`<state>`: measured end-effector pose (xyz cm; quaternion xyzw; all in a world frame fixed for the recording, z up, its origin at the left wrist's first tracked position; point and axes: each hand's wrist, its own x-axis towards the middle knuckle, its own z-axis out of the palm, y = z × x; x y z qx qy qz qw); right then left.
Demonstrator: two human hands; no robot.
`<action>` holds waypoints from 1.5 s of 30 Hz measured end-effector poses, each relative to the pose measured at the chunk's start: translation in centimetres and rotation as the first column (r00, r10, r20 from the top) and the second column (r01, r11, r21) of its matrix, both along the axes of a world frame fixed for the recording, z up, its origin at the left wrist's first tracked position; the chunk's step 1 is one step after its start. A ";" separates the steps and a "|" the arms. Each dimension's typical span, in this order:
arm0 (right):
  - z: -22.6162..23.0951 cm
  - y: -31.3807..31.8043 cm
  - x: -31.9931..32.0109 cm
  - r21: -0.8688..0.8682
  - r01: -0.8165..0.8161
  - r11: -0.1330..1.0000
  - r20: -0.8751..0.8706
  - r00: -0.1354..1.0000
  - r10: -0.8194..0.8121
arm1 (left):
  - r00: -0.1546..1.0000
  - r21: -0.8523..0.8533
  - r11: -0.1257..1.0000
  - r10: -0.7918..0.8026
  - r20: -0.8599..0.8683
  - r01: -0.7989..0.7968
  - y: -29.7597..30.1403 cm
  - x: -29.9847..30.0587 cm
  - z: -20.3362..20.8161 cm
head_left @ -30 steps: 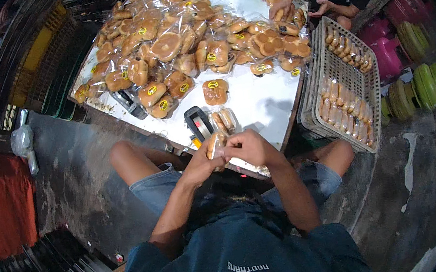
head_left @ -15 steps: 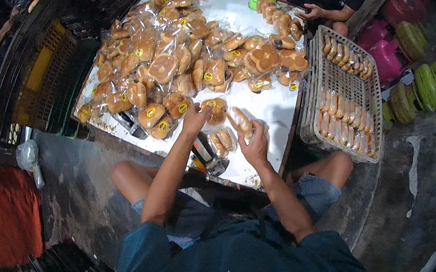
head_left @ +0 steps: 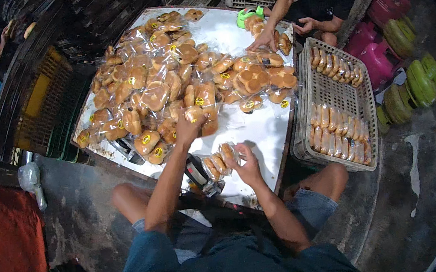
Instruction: The person sits on the floor and packages individual bread rolls into clear plastic bags. They pick up a roll, place it into a bag, and seal it before placing the finished package into a nearby basket. The process is repeated continuously with a coworker visible in the background.
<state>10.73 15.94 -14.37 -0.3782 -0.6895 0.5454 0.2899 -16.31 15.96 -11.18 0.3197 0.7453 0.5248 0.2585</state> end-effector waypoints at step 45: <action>15.8 -5.3 5.7 0.125 -0.333 0.935 -0.195 0.915 0.352 | 0.898 0.038 0.898 -0.436 -0.059 0.438 -16.9 15.9 14.4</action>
